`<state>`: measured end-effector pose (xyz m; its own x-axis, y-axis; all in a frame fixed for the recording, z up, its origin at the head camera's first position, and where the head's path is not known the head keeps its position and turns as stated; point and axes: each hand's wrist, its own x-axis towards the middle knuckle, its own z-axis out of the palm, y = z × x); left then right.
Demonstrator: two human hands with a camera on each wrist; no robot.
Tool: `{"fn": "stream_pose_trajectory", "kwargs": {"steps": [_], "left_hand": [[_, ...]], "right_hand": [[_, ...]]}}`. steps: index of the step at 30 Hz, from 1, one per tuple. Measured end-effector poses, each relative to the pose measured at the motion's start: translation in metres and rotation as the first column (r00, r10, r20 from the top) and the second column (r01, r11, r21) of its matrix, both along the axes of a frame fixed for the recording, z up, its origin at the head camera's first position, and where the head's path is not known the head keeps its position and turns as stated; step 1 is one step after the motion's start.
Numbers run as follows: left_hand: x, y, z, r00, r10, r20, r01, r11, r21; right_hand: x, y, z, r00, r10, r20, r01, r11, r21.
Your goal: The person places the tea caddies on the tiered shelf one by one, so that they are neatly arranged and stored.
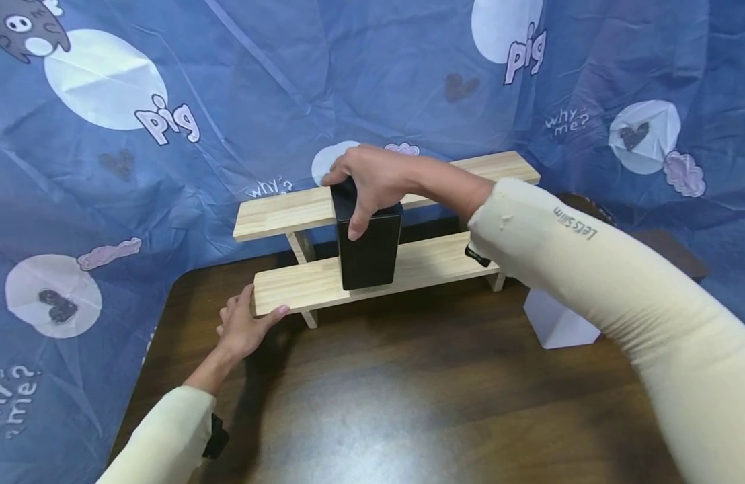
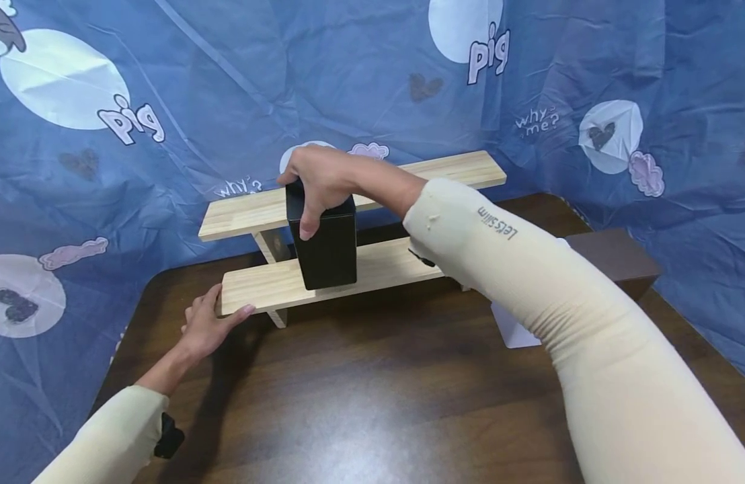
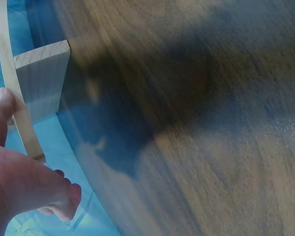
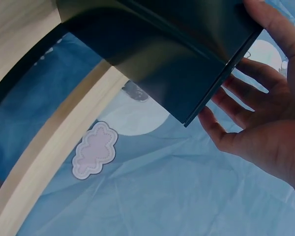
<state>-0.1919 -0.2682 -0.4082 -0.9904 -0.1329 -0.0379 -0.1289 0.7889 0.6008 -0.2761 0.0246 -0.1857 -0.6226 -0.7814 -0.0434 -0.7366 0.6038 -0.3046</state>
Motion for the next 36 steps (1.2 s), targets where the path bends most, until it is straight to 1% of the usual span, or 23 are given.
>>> {"fn": "stream_pose_trajectory", "kwargs": {"steps": [3, 9, 12, 20, 28, 36], "left_hand": [[-0.001, 0.0, 0.001, 1.0, 0.002, 0.001, -0.002, 1.0, 0.002], [-0.001, -0.001, 0.001, 1.0, 0.001, 0.004, -0.001, 1.0, -0.005], [0.0, -0.002, 0.001, 1.0, 0.008, 0.009, -0.008, 1.0, -0.01], [0.002, -0.001, 0.001, 1.0, 0.007, 0.01, -0.007, 1.0, 0.001], [0.0, -0.001, 0.001, 1.0, 0.013, -0.013, -0.013, 1.0, -0.01], [0.0, 0.0, 0.0, 1.0, 0.014, -0.005, -0.014, 1.0, -0.006]], "right_hand": [[-0.005, -0.009, 0.0, 1.0, -0.006, -0.004, 0.006, 1.0, 0.007], [-0.012, -0.025, -0.009, 0.997, -0.073, 0.01, 0.072, 0.996, 0.049], [-0.017, -0.033, -0.012, 0.996, -0.087, 0.018, 0.085, 0.994, 0.074], [-0.025, -0.05, -0.016, 0.993, -0.114, -0.021, 0.116, 0.976, 0.186], [-0.026, -0.053, -0.019, 0.993, -0.114, -0.001, 0.112, 0.977, 0.18], [-0.03, -0.057, -0.023, 0.995, -0.099, 0.009, 0.095, 0.97, 0.222]]}}
